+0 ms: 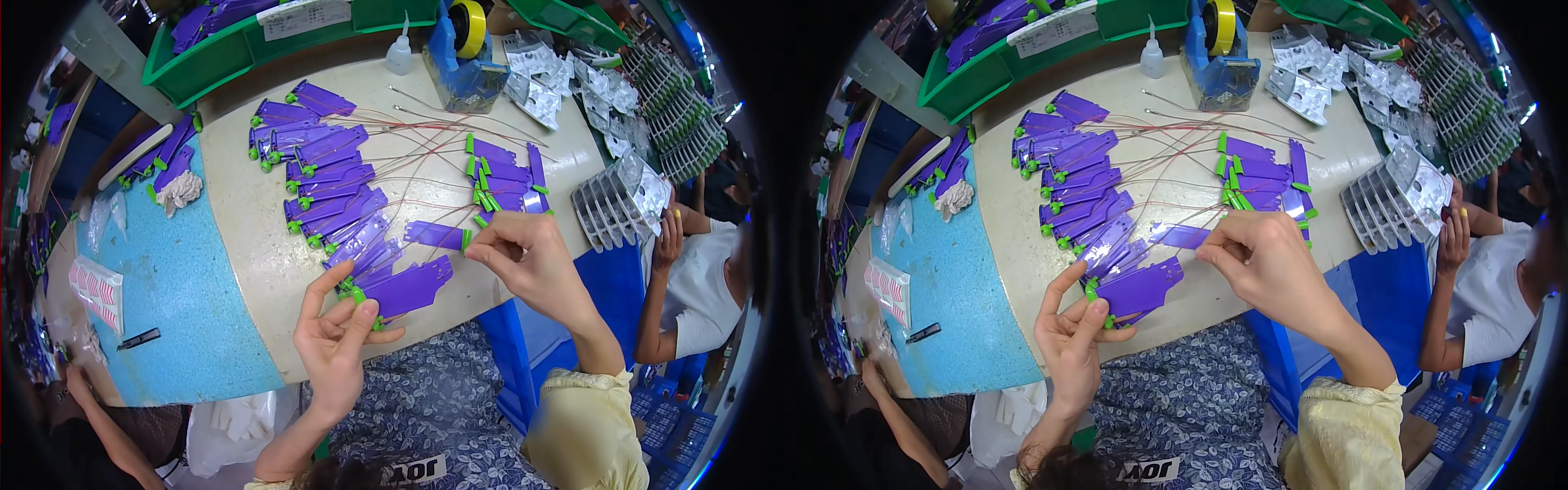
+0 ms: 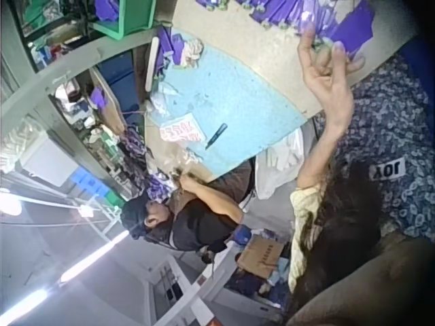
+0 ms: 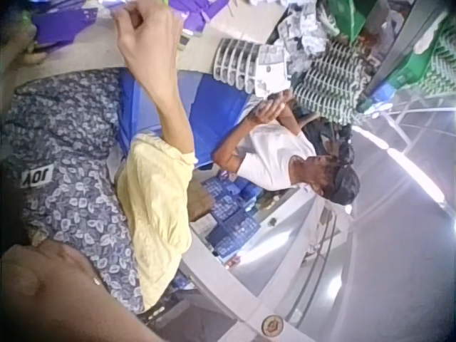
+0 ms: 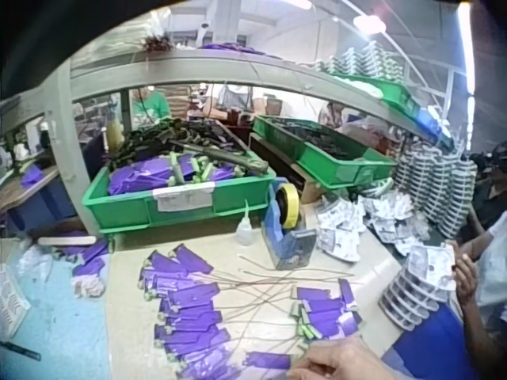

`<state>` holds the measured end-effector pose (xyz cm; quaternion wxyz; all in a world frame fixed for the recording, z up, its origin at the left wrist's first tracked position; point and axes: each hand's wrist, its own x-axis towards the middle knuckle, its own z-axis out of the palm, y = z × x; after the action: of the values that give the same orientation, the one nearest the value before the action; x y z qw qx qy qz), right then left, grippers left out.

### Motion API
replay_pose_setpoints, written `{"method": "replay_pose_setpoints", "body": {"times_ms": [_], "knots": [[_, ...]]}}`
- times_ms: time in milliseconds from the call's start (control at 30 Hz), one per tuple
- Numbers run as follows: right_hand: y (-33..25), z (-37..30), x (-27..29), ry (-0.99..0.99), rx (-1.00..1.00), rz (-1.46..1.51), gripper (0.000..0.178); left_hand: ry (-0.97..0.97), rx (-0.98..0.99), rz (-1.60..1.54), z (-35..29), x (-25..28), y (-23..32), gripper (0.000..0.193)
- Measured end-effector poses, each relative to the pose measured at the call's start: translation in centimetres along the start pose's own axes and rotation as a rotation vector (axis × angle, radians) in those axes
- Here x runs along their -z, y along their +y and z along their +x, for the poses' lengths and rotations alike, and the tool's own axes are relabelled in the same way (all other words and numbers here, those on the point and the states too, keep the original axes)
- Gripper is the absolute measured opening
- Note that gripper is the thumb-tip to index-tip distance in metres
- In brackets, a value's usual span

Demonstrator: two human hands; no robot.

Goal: The person assembles purple and green plastic components by inserting thin red wires into the purple parts. They apply glue to the components using a squeeze bottle and use a hammer to secure the parts. The finished assemblies are stacked on the table.

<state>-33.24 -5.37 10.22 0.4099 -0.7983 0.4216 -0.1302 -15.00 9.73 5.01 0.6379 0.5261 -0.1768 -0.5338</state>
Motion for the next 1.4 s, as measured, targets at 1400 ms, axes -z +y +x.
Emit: {"method": "replay_pose_setpoints", "body": {"times_ms": [1400], "knots": [[10.6,6.9,5.0,0.207,0.164,-0.399,0.020,-0.550,-0.207,1.020,-5.5,2.2,-0.8,0.023]]}}
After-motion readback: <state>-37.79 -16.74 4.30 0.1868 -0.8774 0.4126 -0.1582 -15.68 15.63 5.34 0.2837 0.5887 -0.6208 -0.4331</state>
